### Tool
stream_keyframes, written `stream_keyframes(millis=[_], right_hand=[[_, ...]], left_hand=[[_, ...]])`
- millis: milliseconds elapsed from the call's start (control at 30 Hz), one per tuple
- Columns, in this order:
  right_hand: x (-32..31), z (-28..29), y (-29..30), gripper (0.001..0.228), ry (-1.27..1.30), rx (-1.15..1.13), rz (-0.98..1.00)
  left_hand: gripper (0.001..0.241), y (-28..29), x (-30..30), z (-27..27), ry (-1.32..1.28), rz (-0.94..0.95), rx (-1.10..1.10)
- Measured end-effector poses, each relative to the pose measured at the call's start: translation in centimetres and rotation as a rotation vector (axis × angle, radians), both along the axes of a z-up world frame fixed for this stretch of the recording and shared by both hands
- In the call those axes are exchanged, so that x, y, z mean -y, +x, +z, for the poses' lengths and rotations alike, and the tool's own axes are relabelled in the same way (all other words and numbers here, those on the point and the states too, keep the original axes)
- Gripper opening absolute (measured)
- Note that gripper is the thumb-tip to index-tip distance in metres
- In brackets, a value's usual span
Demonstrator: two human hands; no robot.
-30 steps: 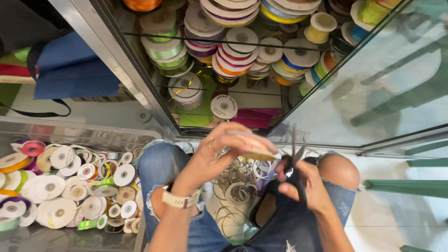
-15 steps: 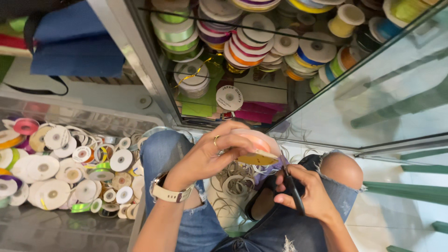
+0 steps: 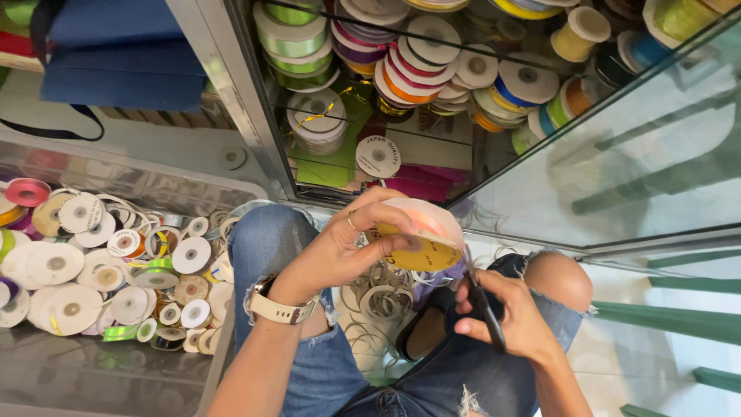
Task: The person sits on the floor and uses scissors to cut the paper labels off spools of ribbon. They remove the label from a white spool, then a yellow spool, and place the trimmed spools into a nearby bin.
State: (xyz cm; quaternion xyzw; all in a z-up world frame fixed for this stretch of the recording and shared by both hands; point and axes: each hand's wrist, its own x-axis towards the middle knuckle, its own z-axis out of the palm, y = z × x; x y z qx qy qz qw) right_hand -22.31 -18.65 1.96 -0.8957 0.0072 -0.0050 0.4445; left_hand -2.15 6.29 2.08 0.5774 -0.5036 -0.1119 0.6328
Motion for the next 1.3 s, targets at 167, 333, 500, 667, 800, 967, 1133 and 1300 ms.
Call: stream_keyframes(millis=[167,333,500,667,800,967,1133,1300], right_hand=[[-0.2,-0.2,0.7,0.043,0.038,-0.028,-0.019],[0.0,-0.8,0.6,0.041,0.067,-0.040,-0.062],[1.0,-1.6,-0.2,0.040,-0.043,-0.022,-0.119],[1.2,-1.7,-0.5,0.035,0.018,-0.069,-0.128],[1.5,-0.7,-0.6,0.036,0.049,-0.135,-0.106],[2.1,-0.3,-0.8,0.037,0.094,-0.177,-0.043],[1.4,0.1,0.4,0.039,0.087,-0.176,0.009],[1.4,0.5,1.2,0.043,0.064,-0.191,0.028]], left_hand=[[0.036,-0.5,0.0,0.6,0.026,-0.033,-0.032],[0.037,-0.4,0.1,0.4,-0.002,-0.049,-0.003],[0.034,-0.4,0.2,0.2,0.035,-0.041,0.028],[0.033,-0.4,0.2,1.5,0.030,-0.085,0.003],[0.025,-0.3,0.3,1.5,0.083,-0.105,-0.001],[0.025,0.1,0.5,1.2,0.133,-0.160,-0.002],[0.029,0.0,0.7,0.9,0.029,-0.240,0.068],[0.029,0.1,0.6,1.2,0.102,-0.267,0.017]])
